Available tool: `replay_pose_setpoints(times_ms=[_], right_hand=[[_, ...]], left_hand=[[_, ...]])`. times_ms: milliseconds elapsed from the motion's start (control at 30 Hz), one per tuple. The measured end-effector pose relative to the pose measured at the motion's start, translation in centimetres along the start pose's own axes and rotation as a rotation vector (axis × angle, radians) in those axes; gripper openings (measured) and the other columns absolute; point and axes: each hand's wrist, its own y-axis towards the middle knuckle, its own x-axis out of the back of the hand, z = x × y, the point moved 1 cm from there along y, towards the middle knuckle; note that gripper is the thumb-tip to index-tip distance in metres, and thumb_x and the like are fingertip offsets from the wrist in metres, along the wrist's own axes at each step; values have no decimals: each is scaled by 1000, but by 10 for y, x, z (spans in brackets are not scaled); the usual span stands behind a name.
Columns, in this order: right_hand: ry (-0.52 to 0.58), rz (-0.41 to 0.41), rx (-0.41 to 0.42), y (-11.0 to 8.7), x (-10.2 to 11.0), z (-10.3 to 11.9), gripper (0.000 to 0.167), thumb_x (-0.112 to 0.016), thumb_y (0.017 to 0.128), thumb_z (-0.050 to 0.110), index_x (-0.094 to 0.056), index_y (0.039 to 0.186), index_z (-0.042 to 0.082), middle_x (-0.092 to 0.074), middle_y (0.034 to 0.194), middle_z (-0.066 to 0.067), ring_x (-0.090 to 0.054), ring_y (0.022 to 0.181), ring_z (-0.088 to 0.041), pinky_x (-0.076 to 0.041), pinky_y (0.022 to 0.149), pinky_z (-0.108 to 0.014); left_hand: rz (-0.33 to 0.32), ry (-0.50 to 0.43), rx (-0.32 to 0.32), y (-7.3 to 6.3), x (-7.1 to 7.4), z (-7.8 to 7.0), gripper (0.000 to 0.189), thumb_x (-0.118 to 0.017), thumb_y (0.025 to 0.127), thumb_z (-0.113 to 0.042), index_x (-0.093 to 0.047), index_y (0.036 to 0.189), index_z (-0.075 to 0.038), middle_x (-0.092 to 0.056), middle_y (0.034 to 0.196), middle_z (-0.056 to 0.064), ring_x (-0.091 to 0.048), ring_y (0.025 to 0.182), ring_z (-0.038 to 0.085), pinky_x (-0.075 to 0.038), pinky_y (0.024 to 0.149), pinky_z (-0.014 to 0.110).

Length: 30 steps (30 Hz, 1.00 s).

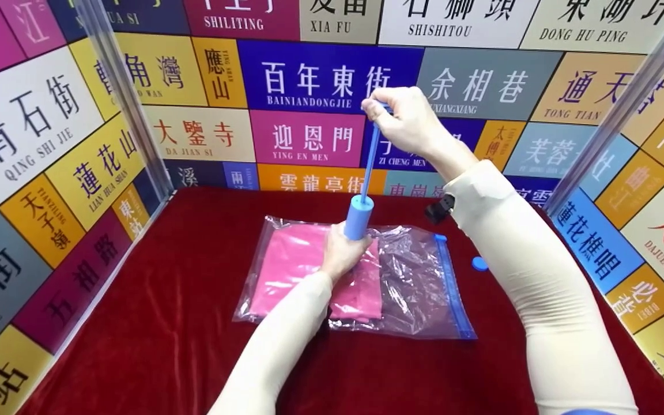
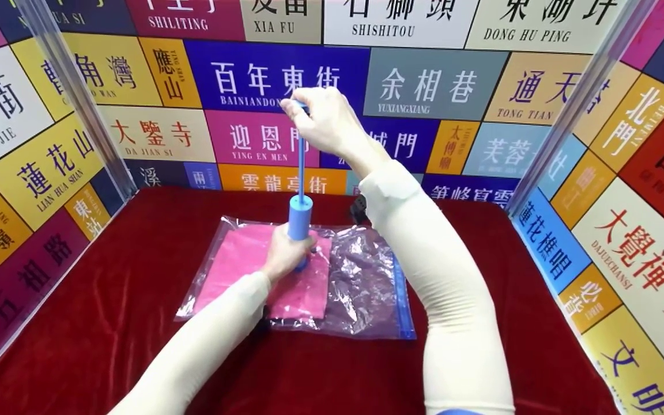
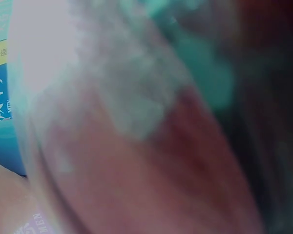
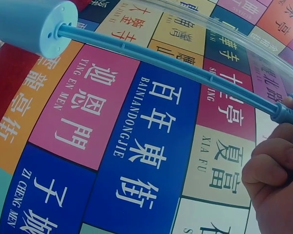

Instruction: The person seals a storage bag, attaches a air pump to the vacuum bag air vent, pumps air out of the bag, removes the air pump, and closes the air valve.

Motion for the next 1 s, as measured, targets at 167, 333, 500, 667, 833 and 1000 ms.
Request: replay_pose_setpoints(times_ms=[167, 333, 500, 667, 833, 1000], right_hand=[[0, 45, 4, -3, -7, -4, 44, -60, 116, 23, -50, 73, 19, -44, 66, 8, -38, 60, -5, -31, 59, -24], [-4, 100, -4, -11, -20, -10, 38, -59, 117, 26, -63, 83, 10, -50, 71, 4, -43, 65, -13, -35, 62, -25], [-15, 177, -14, -20, -34, -17, 33, -58, 117, 26, -71, 95, 5, -57, 77, -2, -48, 71, -18, -43, 71, -30], [-25, 228, -29, -29, -46, -23, 34, -58, 117, 27, -68, 92, 6, -58, 78, -4, -50, 73, -20, -47, 76, -34], [-23, 287, -36, -38, -62, -30, 34, -57, 117, 25, -63, 87, 9, -55, 76, -1, -48, 69, -19, -47, 72, -34], [-33, 322, -46, -49, -80, -37, 32, -58, 116, 26, -69, 93, 6, -65, 80, -7, -57, 73, -21, -53, 76, -38]], left_hand=[[-14, 13, 10, 1, 1, 0, 13, -86, 80, -14, -74, 84, -14, -75, 75, 2, -61, 67, 11, -58, 70, 31], [-12, 4, 31, 0, 1, -1, 13, -86, 80, -13, -75, 87, -12, -76, 78, 4, -63, 68, 12, -60, 73, 33], [-17, 22, 42, 0, 1, -1, 13, -86, 80, -14, -75, 87, -12, -76, 79, 4, -64, 69, 13, -61, 73, 33], [-17, 15, 32, 1, 0, 1, 15, -85, 80, -12, -71, 81, -16, -71, 72, -1, -61, 66, 11, -58, 68, 30], [-17, 5, 21, 2, -1, 2, 24, -84, 81, -10, -64, 75, -21, -64, 68, -6, -58, 63, 9, -55, 64, 28], [-23, -15, 35, 2, 1, 2, 17, -85, 81, -10, -69, 79, -17, -67, 69, -6, -60, 63, 9, -57, 65, 28]])
